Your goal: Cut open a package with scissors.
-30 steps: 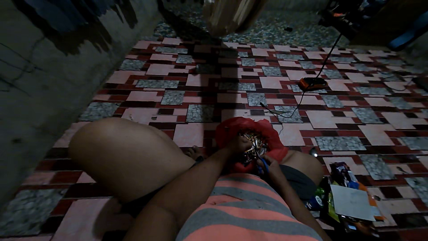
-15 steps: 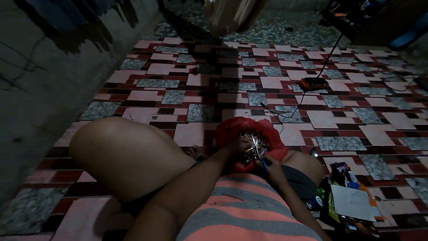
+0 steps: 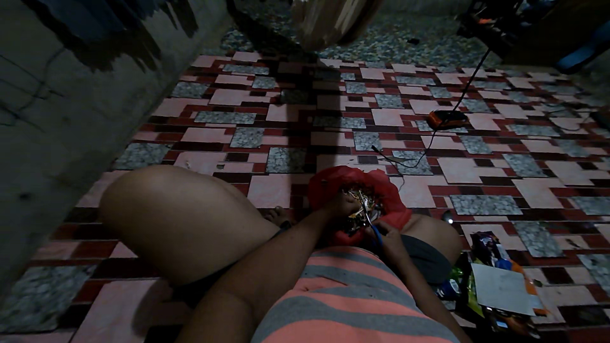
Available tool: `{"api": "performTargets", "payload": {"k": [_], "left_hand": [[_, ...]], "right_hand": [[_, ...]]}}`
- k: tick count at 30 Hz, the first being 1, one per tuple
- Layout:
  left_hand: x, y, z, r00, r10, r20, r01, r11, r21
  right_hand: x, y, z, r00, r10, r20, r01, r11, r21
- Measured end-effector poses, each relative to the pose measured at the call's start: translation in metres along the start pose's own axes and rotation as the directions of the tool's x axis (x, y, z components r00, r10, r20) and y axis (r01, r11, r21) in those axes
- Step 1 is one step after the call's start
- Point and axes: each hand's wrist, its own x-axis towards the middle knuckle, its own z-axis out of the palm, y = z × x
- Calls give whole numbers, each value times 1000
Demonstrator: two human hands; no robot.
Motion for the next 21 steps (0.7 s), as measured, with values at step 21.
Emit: {"api": "performTargets", "payload": {"k": [21], "left_hand": [[-8, 9, -6, 994, -72, -81, 78, 994, 72]], "right_hand": [[0, -3, -1, 995, 78, 60, -81, 995, 50]]}}
